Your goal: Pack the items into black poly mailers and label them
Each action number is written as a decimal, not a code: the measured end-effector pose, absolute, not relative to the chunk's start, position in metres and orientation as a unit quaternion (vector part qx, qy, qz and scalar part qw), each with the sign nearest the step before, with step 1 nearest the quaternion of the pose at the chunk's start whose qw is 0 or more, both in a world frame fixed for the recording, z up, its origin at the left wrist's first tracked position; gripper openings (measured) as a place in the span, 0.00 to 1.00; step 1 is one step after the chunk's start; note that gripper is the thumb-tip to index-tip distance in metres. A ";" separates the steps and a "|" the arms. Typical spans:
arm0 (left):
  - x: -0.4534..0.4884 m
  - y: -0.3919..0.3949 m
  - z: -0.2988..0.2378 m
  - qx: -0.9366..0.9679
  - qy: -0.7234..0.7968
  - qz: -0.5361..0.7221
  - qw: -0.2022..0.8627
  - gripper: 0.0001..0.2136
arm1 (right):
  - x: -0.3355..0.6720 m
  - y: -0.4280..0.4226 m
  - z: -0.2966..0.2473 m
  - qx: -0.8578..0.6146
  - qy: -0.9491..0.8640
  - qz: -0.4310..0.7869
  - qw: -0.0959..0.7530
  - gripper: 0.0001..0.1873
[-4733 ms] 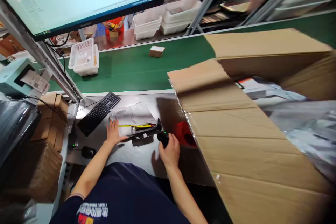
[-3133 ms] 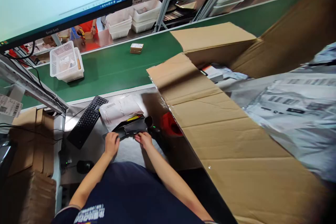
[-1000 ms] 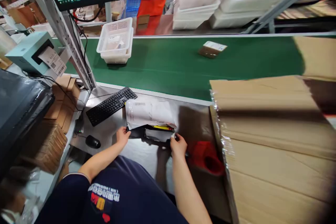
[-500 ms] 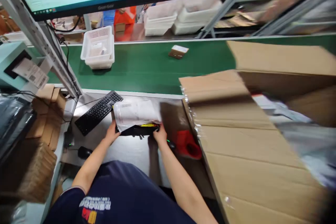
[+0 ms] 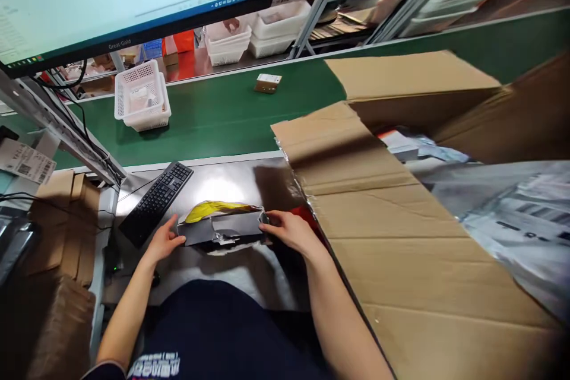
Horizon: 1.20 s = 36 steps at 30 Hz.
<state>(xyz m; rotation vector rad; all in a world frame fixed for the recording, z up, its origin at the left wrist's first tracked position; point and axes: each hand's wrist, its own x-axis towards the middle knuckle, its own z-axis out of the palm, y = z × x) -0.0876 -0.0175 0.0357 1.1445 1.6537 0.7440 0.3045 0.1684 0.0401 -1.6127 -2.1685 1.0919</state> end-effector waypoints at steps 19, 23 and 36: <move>-0.047 -0.024 0.022 0.578 0.599 0.514 0.206 0.04 | 0.268 0.138 0.018 -0.534 -0.553 0.442 0.463 0.31; -0.033 -0.012 0.047 0.676 0.608 0.415 0.045 0.04 | 0.256 0.135 0.020 -0.545 -0.614 0.291 0.490 0.21; -0.013 0.028 0.062 0.722 0.637 0.265 0.054 0.19 | 0.230 0.142 0.009 -0.586 -0.527 0.282 0.547 0.37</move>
